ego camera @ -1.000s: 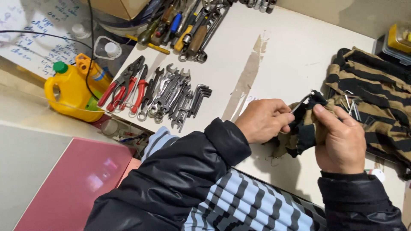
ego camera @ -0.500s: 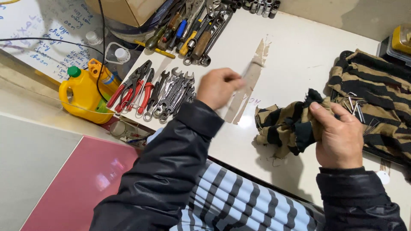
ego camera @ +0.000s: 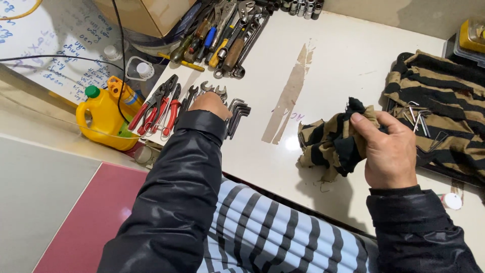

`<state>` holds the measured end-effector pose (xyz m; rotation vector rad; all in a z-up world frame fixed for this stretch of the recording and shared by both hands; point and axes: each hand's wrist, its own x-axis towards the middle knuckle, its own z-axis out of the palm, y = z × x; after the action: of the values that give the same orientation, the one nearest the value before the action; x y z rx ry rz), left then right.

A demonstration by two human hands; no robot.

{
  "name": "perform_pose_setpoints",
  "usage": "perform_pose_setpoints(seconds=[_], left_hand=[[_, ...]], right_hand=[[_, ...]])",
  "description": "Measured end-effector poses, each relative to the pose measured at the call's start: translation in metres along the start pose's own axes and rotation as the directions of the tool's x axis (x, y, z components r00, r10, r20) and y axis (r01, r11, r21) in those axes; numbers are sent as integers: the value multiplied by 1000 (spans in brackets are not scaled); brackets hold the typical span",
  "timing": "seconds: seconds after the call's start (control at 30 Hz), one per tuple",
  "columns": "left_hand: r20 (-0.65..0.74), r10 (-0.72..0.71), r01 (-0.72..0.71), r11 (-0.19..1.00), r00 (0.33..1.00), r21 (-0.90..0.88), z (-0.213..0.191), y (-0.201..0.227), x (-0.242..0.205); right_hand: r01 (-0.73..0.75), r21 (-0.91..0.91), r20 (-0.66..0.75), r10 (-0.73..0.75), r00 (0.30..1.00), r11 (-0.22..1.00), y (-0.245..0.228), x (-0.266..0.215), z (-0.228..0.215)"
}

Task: The person sits on the floor and wipes small metal tools, including Allen keys, with a striped cloth. They pick up each tool, clean it, and place it on a white table next to other tools like wrenches and pliers.

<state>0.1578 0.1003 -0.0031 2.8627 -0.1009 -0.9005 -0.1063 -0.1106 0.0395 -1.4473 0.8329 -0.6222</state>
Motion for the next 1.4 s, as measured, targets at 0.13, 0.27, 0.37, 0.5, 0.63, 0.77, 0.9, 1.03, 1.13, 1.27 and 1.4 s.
perform_pose_setpoints(seconds=[0.13, 0.27, 0.37, 0.5, 0.63, 0.77, 0.9, 1.03, 1.13, 1.27, 1.4], left_hand=[[-4, -40, 40, 999, 999, -7, 6, -4, 8], [-27, 29, -29, 1000, 999, -2, 7, -7, 4], [-15, 20, -20, 1000, 1000, 9, 11, -4, 10], [-5, 65, -65, 998, 998, 15, 21, -4, 19], [-19, 120, -118, 991, 993, 68, 28, -1, 19], [15, 184, -184, 978, 983, 102, 21, 4, -6], [51, 190, -196, 966, 980, 170, 22, 9, -13], [80, 189, -203, 947, 979, 249, 38, 1, 16], [-153, 395, -350, 902, 906, 253, 73, -10, 65], [-157, 381, -331, 903, 911, 274, 58, -3, 27], [-81, 395, -384, 915, 915, 124, 13, 15, -53]], right_hand=[[-17, 20, 22, 17, 1000, 1000, -2, -2, 0], [33, -32, 27, -32, 999, 999, 2, 0, 0], [61, -61, 39, -59, 998, 996, 6, 3, -1], [29, -108, 46, -24, 999, 994, -5, -3, 1], [51, -140, 39, -46, 998, 989, -1, -1, 1], [54, -60, 51, -51, 997, 997, 6, 4, 0], [-49, 48, 59, 46, 997, 998, -3, -1, 3], [-6, 72, 41, 3, 999, 997, 16, 9, 4], [139, -218, 6, -141, 990, 966, 38, 22, -7], [279, -526, 124, -252, 960, 804, 26, 20, -9], [336, -713, 274, -196, 941, 616, 23, 15, -10]])
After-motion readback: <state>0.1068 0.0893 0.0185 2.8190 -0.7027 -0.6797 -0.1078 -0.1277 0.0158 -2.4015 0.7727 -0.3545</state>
